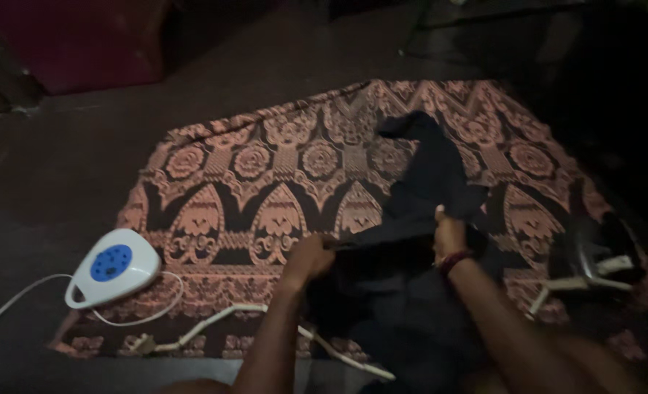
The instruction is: The person irons a black shirt laid out on a patterned cloth on the floor. They repeatedly smooth the fabric with their hands and move the iron across different sections, occasionally lifting and repositioning the shirt to continue ironing.
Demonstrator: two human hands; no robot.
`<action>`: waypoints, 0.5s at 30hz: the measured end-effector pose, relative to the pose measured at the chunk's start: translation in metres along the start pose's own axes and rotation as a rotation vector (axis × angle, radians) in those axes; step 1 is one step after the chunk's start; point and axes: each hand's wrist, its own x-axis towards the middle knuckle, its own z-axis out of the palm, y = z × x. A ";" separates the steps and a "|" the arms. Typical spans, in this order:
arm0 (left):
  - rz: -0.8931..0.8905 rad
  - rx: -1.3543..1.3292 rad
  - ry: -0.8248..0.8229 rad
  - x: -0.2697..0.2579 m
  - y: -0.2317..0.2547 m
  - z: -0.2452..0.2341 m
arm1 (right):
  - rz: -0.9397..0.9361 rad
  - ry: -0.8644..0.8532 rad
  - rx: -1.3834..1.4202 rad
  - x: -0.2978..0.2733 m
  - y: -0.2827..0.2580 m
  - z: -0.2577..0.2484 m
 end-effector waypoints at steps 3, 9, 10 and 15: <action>0.054 0.019 -0.039 0.020 -0.012 -0.019 | 0.016 -0.031 0.015 0.020 -0.052 0.049; -0.113 -0.496 0.269 0.049 -0.035 -0.030 | -0.118 -0.437 0.221 -0.024 -0.167 0.205; -0.087 -0.405 0.450 0.050 -0.043 -0.037 | -0.125 -0.556 0.259 -0.045 -0.188 0.235; -0.361 -0.027 1.159 0.030 -0.089 -0.087 | -0.497 -1.213 0.087 -0.195 -0.205 0.316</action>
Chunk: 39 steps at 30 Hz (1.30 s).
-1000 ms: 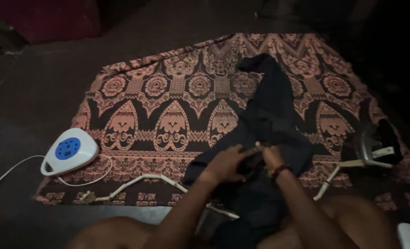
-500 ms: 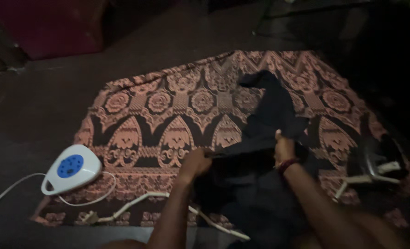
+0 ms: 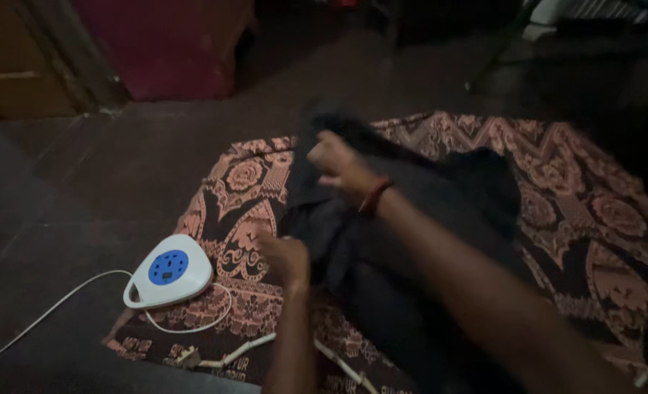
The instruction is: The person irons a black shirt laid out on a patterned cloth on the floor. They repeatedly smooth the fabric with their hands and move the iron across different sections, occasionally lifting and repositioning the shirt to continue ironing.
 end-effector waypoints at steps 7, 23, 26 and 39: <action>0.223 0.116 -0.163 -0.048 0.044 -0.021 | -0.489 -0.176 -0.863 -0.200 0.030 0.030; 0.810 0.250 -1.282 -0.283 0.118 -0.031 | 0.645 0.788 -0.152 -0.289 0.120 -0.358; 0.870 0.197 -1.211 -0.277 0.099 -0.017 | 0.648 0.707 -0.139 -0.256 0.104 -0.338; 0.543 -0.522 -0.976 -0.177 0.108 0.022 | 0.881 0.639 -0.293 -0.177 0.089 -0.327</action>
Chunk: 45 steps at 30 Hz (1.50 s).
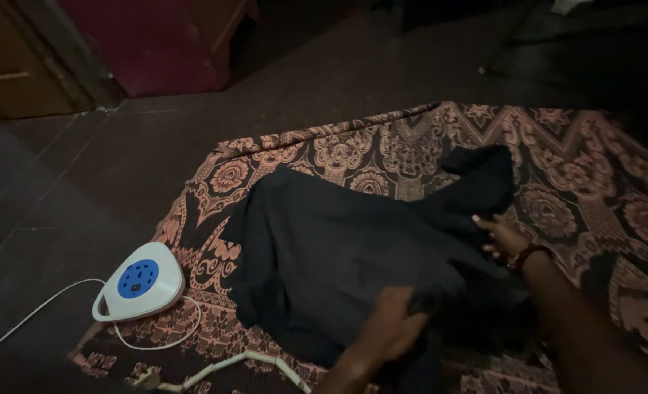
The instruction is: The person irons a black shirt laid out on a patterned cloth on the floor. They repeatedly smooth the fabric with their hands and move the iron across different sections, occasionally lifting and repositioning the shirt to continue ironing.
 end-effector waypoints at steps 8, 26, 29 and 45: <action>-0.249 -0.319 0.360 0.029 0.021 -0.044 | -0.073 0.024 -0.094 0.067 0.008 0.009; -0.199 0.170 -0.467 0.006 0.062 0.007 | -1.200 0.873 -0.550 0.067 -0.152 -0.122; -0.447 0.338 -0.756 0.001 0.038 0.016 | -1.121 0.617 -0.623 0.016 -0.059 -0.112; -0.117 0.300 -0.458 -0.079 0.018 0.093 | -0.097 0.174 -0.745 -0.184 0.183 -0.072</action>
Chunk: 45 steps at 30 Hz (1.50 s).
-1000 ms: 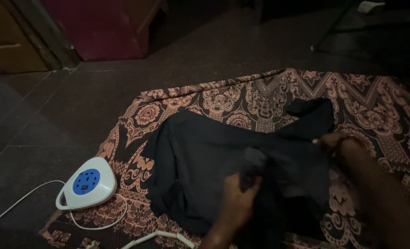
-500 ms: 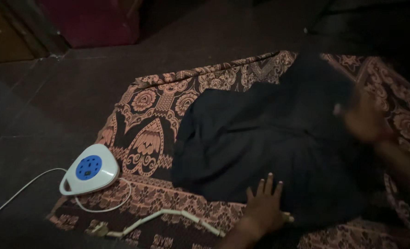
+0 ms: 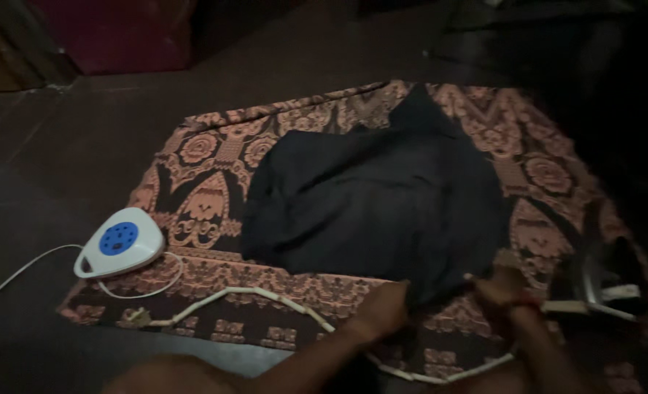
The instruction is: The person irons a black shirt laid out on a patterned cloth on the floor. They repeatedly smooth the fabric with their hands and move the iron across different sections, occasionally lifting and repositioning the shirt to continue ironing.
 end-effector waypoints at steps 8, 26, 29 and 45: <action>0.228 -0.196 0.064 -0.026 0.048 -0.029 | 0.345 -0.119 0.951 -0.022 -0.027 -0.010; -0.656 0.554 0.804 -0.048 -0.190 -0.155 | 0.165 0.334 0.620 -0.005 -0.014 -0.021; -0.721 0.445 0.725 -0.052 -0.230 -0.153 | 0.159 0.258 0.442 0.019 -0.007 -0.019; -0.920 -0.095 1.122 -0.049 -0.286 -0.162 | 0.206 0.293 1.004 0.099 0.057 0.003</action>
